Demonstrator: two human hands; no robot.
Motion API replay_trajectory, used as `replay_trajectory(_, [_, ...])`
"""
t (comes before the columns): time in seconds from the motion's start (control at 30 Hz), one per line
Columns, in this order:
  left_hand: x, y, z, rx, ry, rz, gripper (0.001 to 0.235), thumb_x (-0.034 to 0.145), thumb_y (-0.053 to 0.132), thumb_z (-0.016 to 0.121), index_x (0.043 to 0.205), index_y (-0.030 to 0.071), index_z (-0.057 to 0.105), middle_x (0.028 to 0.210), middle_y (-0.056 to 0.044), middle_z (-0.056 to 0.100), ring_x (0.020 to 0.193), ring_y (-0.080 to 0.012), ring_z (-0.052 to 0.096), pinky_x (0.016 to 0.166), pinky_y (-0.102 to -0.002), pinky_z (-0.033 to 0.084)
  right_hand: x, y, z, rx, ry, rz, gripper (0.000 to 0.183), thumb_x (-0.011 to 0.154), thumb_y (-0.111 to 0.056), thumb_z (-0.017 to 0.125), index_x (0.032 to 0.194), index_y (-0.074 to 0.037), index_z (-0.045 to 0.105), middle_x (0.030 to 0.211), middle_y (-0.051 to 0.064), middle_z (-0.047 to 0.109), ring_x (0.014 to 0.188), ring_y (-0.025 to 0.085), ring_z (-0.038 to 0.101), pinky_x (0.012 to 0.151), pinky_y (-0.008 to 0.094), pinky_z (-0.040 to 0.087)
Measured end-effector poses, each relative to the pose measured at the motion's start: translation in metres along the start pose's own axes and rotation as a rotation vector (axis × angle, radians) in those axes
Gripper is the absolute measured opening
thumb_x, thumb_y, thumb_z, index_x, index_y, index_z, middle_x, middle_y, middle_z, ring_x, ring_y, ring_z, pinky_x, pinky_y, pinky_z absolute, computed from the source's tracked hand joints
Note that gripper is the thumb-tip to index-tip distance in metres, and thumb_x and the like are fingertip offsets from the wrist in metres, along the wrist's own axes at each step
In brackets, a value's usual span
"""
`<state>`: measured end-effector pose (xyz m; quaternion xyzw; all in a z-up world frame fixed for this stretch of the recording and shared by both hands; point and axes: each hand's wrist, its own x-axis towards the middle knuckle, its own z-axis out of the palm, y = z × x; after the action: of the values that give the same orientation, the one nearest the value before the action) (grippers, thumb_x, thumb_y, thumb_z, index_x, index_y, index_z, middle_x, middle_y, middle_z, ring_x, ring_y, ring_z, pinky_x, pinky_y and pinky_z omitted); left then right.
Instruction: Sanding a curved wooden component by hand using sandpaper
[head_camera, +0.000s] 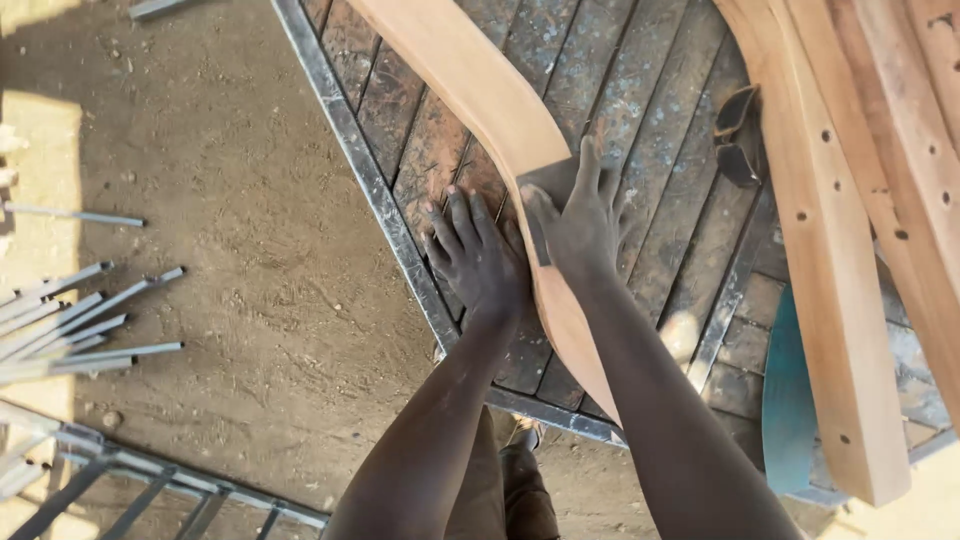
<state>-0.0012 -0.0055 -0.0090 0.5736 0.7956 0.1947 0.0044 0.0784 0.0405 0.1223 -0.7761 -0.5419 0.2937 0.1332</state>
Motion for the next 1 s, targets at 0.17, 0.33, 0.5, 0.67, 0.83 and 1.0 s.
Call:
replay_trajectory(0.17, [-0.010, -0.023, -0.006, -0.031, 0.040, 0.203, 0.054, 0.099, 0.040, 0.053, 0.145, 0.011, 0.053, 0.160, -0.015, 0.042, 0.150, -0.0443, 0.031, 0.117, -0.060, 0.024, -0.123, 0.149, 0.011, -0.145, 0.089, 0.018, 0.091, 0.091, -0.058, 0.063, 0.161, -0.013, 0.028, 0.129, 0.032, 0.050, 0.124, 0.056, 0.045, 0.093, 0.071, 0.040])
replay_trajectory(0.33, [0.001, -0.021, -0.034, -0.035, -0.076, 0.254, 0.051, 0.107, 0.033, 0.042, 0.153, 0.011, 0.047, 0.162, -0.010, 0.042, 0.151, -0.0420, 0.030, 0.119, -0.059, 0.031, -0.201, 0.179, -0.032, -0.207, 0.094, 0.409, 0.065, 0.068, -0.036, 0.077, 0.123, -0.007, 0.059, 0.096, 0.018, 0.071, 0.092, 0.038, 0.068, 0.084, 0.044, 0.048])
replay_trajectory(0.5, [-0.010, -0.026, 0.001, -0.011, -0.009, 0.304, 0.057, 0.103, 0.037, 0.050, 0.153, 0.009, 0.044, 0.165, -0.019, 0.032, 0.151, -0.0520, 0.023, 0.116, -0.065, 0.024, -0.124, 0.119, 0.001, -0.080, 0.017, 0.162, 0.088, 0.089, -0.056, 0.063, 0.160, -0.018, 0.028, 0.137, 0.024, 0.044, 0.121, 0.056, 0.053, 0.088, 0.072, 0.048])
replay_trajectory(0.67, [-0.008, -0.025, -0.005, -0.040, 0.004, 0.329, 0.056, 0.104, 0.039, 0.049, 0.151, 0.008, 0.045, 0.163, -0.019, 0.035, 0.151, -0.0520, 0.022, 0.117, -0.066, 0.022, -0.054, 0.054, 0.000, -0.063, -0.037, 0.120, 0.095, 0.091, -0.068, 0.060, 0.163, -0.021, 0.020, 0.141, 0.022, 0.043, 0.136, 0.051, 0.043, 0.105, 0.068, 0.035])
replay_trajectory(0.83, [-0.014, -0.023, 0.007, -0.031, 0.053, 0.291, 0.056, 0.104, 0.040, 0.049, 0.149, 0.008, 0.048, 0.161, -0.020, 0.038, 0.150, -0.0523, 0.025, 0.117, -0.065, 0.023, -0.131, 0.140, -0.010, 0.019, -0.156, 0.086, 0.094, 0.089, -0.067, 0.059, 0.164, -0.032, 0.016, 0.148, 0.024, 0.038, 0.140, 0.056, 0.036, 0.107, 0.071, 0.037])
replay_trajectory(1.0, [-0.008, -0.018, -0.044, -0.037, -0.189, 0.252, 0.055, 0.099, 0.036, 0.054, 0.149, 0.012, 0.051, 0.162, -0.013, 0.038, 0.152, -0.0461, 0.024, 0.118, -0.062, 0.024, -0.169, 0.295, 0.028, -0.648, 0.568, -0.227, 0.096, 0.068, -0.090, 0.054, 0.137, -0.023, 0.066, 0.065, 0.013, 0.066, 0.060, 0.030, 0.073, 0.060, 0.035, 0.055])
